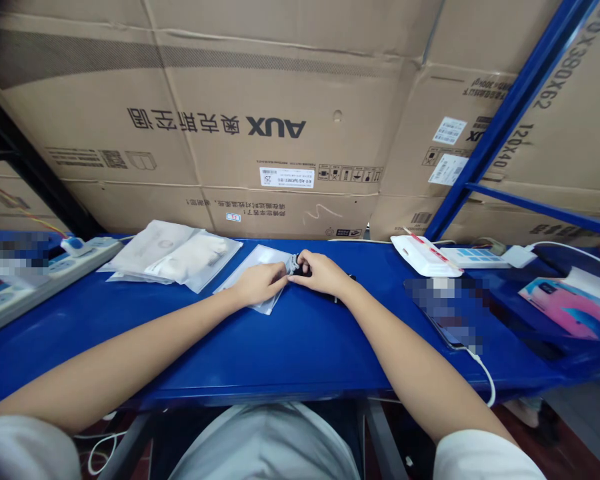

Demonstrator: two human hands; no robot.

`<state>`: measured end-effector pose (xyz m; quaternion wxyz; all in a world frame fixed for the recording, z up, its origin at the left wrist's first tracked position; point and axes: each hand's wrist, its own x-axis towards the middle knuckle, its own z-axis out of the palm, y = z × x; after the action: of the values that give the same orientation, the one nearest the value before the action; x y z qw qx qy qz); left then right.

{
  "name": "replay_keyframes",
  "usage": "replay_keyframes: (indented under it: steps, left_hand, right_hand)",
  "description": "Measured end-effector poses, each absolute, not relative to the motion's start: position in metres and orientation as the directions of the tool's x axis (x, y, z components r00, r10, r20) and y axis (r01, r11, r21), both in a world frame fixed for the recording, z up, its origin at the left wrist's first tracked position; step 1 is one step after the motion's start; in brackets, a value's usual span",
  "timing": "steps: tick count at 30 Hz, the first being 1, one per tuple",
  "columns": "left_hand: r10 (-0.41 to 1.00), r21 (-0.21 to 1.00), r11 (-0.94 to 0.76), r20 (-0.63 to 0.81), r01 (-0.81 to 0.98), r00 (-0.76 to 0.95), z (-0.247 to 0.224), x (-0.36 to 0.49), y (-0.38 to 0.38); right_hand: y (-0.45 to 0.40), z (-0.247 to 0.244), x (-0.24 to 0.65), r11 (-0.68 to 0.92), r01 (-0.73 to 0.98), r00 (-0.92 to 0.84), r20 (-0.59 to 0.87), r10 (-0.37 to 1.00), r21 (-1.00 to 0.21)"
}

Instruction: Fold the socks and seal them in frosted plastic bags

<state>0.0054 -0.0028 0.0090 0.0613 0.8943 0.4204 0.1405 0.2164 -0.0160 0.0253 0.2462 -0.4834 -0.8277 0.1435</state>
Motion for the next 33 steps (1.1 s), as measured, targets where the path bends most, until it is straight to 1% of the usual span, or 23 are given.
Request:
replay_keyframes:
  steps: [7,12,18,23,26,29,33]
  left_hand:
    - [0.774,0.211,-0.632,0.195,0.746,0.602,0.0091,0.006,-0.0025]
    - [0.773,0.193,-0.633,0.201,0.75,0.601,0.0072,0.0055,-0.0013]
    - [0.777,0.177,-0.629,0.191,0.757,0.6,0.0047,0.0058,0.0005]
    - [0.779,0.17,-0.626,0.198,0.761,0.596,0.0036,0.0059,0.0012]
    - [0.777,0.169,-0.627,0.201,0.76,0.596,0.0034,0.0057,0.0011]
    - [0.775,0.152,-0.628,0.207,0.763,0.597,0.0034,0.0055,0.0008]
    - [0.774,0.144,-0.628,0.214,0.765,0.596,0.0035,0.0058,0.0005]
  right_hand:
    - [-0.0136,0.0229,0.2193,0.495,0.743,-0.404,0.288,0.868,-0.45]
    - [-0.0138,0.021,0.2177,0.507,0.741,-0.438,0.255,0.862,-0.44]
    - [-0.0143,0.0224,0.2176,0.529,0.75,-0.443,0.293,0.847,-0.398]
    - [-0.0147,0.0204,0.2154,0.52,0.763,-0.44,0.281,0.853,-0.383]
    - [-0.0139,0.0176,0.2145,0.535,0.766,-0.442,0.311,0.841,-0.356]
    - [-0.0122,0.0157,0.2154,0.536,0.756,-0.434,0.324,0.84,-0.376]
    - [-0.012,0.017,0.2164,0.548,0.74,-0.459,0.304,0.835,-0.39]
